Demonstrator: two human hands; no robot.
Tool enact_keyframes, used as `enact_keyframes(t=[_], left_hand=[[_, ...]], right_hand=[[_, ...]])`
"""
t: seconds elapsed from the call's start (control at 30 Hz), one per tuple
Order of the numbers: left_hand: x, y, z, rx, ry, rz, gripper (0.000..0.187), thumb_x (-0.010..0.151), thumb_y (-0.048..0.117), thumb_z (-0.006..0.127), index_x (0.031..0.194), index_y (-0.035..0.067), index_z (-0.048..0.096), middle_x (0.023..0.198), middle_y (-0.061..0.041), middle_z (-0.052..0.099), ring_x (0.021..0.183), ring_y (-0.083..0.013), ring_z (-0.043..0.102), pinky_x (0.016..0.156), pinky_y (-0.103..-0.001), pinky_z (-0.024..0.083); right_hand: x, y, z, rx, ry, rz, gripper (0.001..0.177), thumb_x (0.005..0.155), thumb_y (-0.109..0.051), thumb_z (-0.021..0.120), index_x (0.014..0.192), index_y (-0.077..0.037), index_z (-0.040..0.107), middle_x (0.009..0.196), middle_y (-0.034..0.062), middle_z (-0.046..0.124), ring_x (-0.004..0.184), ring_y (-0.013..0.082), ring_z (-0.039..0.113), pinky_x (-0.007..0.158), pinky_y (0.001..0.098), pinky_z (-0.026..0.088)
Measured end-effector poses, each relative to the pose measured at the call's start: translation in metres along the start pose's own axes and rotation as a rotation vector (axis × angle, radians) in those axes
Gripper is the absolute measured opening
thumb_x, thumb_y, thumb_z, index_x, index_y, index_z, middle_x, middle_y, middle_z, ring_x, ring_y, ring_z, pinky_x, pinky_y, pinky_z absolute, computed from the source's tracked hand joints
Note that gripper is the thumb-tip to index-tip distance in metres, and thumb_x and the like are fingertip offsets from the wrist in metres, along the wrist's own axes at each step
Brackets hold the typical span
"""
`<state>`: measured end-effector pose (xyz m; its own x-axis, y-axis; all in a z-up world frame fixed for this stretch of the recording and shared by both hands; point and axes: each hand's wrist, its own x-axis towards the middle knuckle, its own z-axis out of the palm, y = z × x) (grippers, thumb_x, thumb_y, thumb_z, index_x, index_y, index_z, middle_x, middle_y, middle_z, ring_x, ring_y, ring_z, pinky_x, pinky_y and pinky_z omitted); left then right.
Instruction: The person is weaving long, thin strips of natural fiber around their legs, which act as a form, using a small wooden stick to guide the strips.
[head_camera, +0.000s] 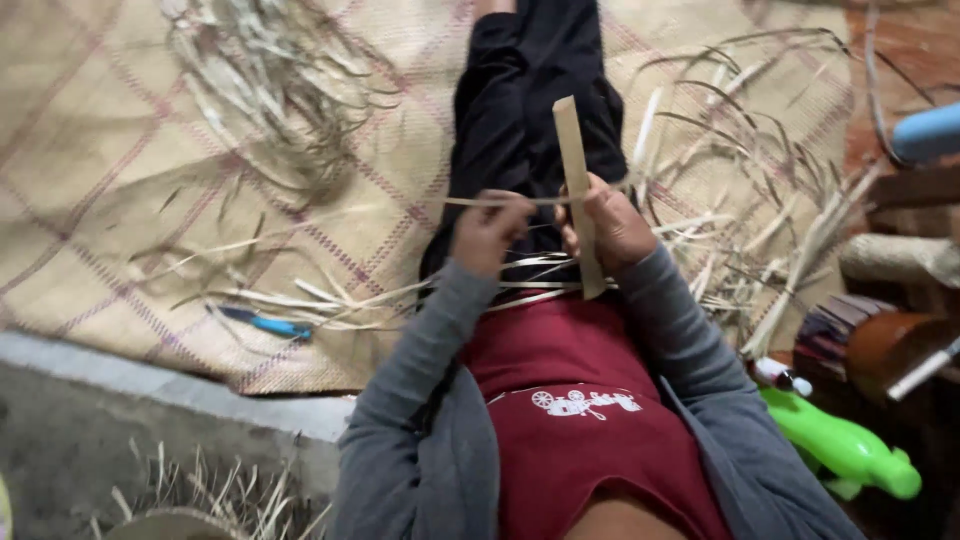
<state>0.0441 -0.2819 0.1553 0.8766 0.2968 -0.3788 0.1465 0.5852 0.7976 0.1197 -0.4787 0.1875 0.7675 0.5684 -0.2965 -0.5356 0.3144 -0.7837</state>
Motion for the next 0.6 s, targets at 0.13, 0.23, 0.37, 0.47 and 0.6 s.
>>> enact_keyframes(t=[0.13,0.23,0.37,0.47,0.6], left_hand=[[0.011,-0.001,-0.009,-0.159,0.103,0.030,0.011,0.092,0.007,0.078,0.100,0.012,0.075,0.078,-0.010,0.070,0.053,-0.0156,0.062,0.050,-0.024,0.051],[0.025,0.023,-0.075,-0.286,0.392,0.064,0.011,0.089,0.013,0.076,0.093,0.021,0.070,0.074,0.000,0.064,0.047,-0.0116,0.055,0.044,-0.021,0.045],[0.028,0.066,-0.223,-0.475,0.688,0.301,0.022,0.088,0.020,0.081,0.107,0.026,0.073,0.081,0.006,0.071,0.048,-0.0126,0.059,0.048,-0.019,0.048],[-0.021,0.120,-0.302,-0.485,0.895,0.368,0.018,0.092,0.031,0.082,0.087,0.027,0.065,0.065,0.008,0.056,0.051,-0.0078,0.057,0.042,-0.014,0.025],[-0.083,0.159,-0.332,-0.654,1.027,0.567,0.021,0.090,0.018,0.088,0.096,0.016,0.068,0.079,0.005,0.058,0.060,-0.0103,0.057,0.049,-0.015,0.046]], right_hand=[[-0.014,-0.027,0.014,-0.446,0.371,0.023,0.036,0.110,-0.042,0.048,0.110,-0.008,0.060,0.076,0.0090,0.064,0.054,0.0171,0.063,0.044,0.0311,0.052],[-0.021,-0.034,-0.044,-0.478,0.440,0.025,0.034,0.112,-0.047,0.049,0.111,-0.016,0.060,0.077,0.0032,0.064,0.056,0.0114,0.061,0.048,0.0274,0.052],[-0.031,-0.056,-0.122,-0.403,0.693,0.128,0.044,0.115,-0.066,0.057,0.113,-0.023,0.054,0.080,0.0039,0.066,0.064,0.0141,0.071,0.054,0.0334,0.061],[-0.057,-0.111,-0.119,-0.060,0.565,0.181,0.028,0.113,-0.047,0.061,0.092,-0.028,0.058,0.072,-0.0063,0.053,0.056,0.0065,0.055,0.053,0.0177,0.047],[-0.072,-0.107,-0.166,-0.277,0.352,-0.153,0.039,0.123,-0.060,0.047,0.102,-0.027,0.045,0.076,-0.0142,0.042,0.056,-0.0011,0.039,0.050,0.0162,0.033]])
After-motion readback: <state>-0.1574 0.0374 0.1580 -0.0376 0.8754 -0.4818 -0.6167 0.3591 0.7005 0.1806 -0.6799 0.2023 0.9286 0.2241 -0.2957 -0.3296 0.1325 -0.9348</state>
